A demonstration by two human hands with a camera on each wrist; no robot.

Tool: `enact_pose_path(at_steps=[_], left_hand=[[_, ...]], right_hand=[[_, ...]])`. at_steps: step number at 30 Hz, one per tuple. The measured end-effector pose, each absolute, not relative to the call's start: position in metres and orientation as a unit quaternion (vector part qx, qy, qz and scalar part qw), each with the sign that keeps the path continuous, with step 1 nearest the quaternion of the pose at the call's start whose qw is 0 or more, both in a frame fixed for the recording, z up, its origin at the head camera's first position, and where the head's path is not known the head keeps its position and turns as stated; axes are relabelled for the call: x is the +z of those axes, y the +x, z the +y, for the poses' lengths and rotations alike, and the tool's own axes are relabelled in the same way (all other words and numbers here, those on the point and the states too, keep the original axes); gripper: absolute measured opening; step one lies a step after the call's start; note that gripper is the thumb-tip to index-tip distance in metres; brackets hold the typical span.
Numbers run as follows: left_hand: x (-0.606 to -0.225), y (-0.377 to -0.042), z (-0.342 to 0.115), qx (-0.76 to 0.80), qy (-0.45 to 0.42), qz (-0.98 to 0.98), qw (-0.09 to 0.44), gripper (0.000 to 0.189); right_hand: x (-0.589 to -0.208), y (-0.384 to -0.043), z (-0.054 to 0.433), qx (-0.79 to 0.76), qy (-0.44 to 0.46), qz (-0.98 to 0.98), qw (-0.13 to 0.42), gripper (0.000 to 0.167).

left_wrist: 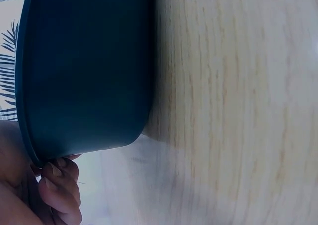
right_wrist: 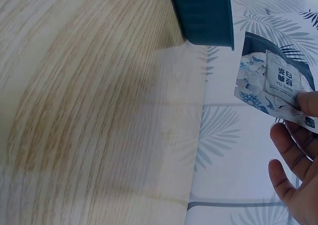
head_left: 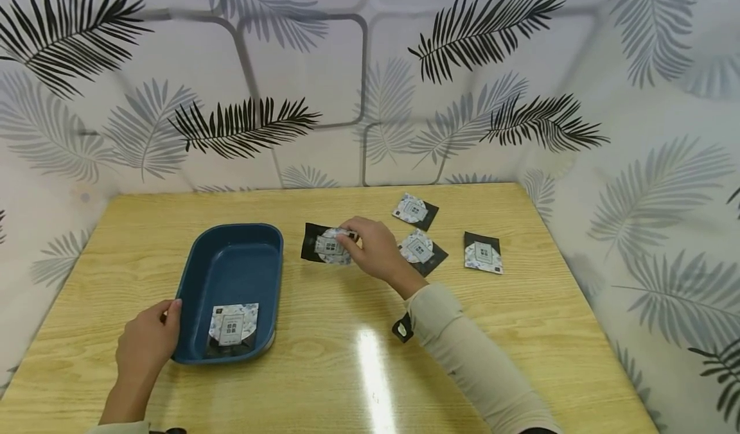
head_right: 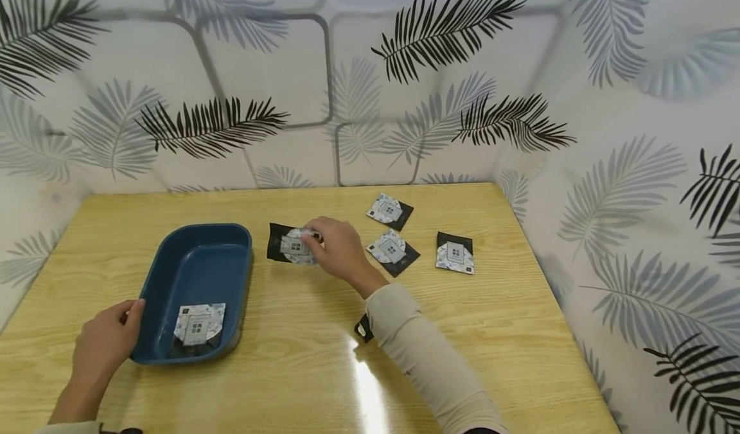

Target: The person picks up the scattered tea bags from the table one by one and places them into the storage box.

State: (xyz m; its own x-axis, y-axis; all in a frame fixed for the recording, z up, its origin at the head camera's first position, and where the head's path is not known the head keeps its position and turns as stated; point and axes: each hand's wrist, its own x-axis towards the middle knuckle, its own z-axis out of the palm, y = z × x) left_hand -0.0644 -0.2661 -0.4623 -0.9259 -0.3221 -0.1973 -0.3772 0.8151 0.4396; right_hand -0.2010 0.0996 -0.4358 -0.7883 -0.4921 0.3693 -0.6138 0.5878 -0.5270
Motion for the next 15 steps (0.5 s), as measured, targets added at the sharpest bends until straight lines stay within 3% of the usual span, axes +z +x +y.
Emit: enact_pose_path(at_steps=[15], left_hand=[[-0.464, -0.064, -0.267, 0.241, -0.178, 0.953, 0.050, 0.052]], right_hand=[[-0.428, -0.197, 0.078, 0.321, 0.330, -0.882, 0.099, 0.021]])
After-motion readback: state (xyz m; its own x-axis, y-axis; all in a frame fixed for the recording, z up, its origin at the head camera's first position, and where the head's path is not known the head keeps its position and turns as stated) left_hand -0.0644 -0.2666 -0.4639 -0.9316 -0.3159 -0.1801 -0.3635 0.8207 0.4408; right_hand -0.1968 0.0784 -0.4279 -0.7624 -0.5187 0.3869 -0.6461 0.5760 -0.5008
